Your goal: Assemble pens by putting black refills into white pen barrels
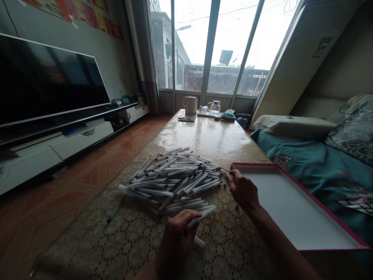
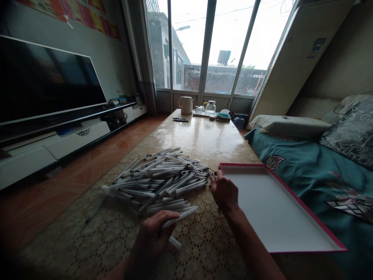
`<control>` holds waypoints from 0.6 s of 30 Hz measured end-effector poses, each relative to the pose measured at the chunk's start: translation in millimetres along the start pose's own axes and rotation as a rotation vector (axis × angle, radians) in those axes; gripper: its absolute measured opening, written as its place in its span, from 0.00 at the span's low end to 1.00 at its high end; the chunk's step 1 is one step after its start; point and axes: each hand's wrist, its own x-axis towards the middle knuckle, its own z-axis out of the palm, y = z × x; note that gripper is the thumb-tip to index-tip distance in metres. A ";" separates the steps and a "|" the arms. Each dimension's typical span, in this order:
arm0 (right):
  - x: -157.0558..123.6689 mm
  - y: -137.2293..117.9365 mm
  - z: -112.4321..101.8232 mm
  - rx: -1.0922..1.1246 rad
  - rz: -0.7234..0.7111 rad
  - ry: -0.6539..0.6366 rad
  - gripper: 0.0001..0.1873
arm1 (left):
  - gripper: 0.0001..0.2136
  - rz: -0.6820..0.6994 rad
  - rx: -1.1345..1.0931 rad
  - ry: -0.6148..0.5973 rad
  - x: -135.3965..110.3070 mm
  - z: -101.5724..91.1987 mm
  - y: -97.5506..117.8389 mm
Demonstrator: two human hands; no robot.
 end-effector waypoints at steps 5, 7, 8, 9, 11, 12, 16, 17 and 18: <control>-7.0 -28.7 5.8 0.067 -0.348 -0.081 0.08 | 0.11 0.041 0.134 -0.030 -0.3 -0.4 0.6; -7.4 -37.7 7.6 0.067 -0.452 -0.107 0.08 | 0.13 0.030 0.180 -0.010 -1.4 -0.6 0.6; -7.4 -40.9 8.3 0.062 -0.487 -0.116 0.08 | 0.13 0.022 0.202 0.004 -2.1 -0.7 0.7; -7.3 -43.2 9.0 0.054 -0.512 -0.122 0.08 | 0.14 0.011 0.225 0.021 -2.7 -0.8 0.7; -7.3 -45.3 9.9 0.038 -0.541 -0.129 0.07 | 0.16 -0.022 0.279 0.054 -4.1 -1.0 0.7; -7.3 -45.4 10.3 0.031 -0.551 -0.129 0.07 | 0.16 -0.040 0.307 0.064 -4.7 -1.0 0.7; -7.4 -42.7 11.4 0.015 -0.579 -0.132 0.06 | 0.15 -0.085 0.385 0.056 -6.3 -1.3 0.8; -7.4 -41.8 11.5 0.014 -0.585 -0.133 0.05 | 0.15 -0.089 0.393 0.046 -6.2 -1.4 1.1; -7.4 -41.0 11.3 0.014 -0.588 -0.132 0.05 | 0.14 -0.091 0.400 0.039 -6.0 -1.7 1.4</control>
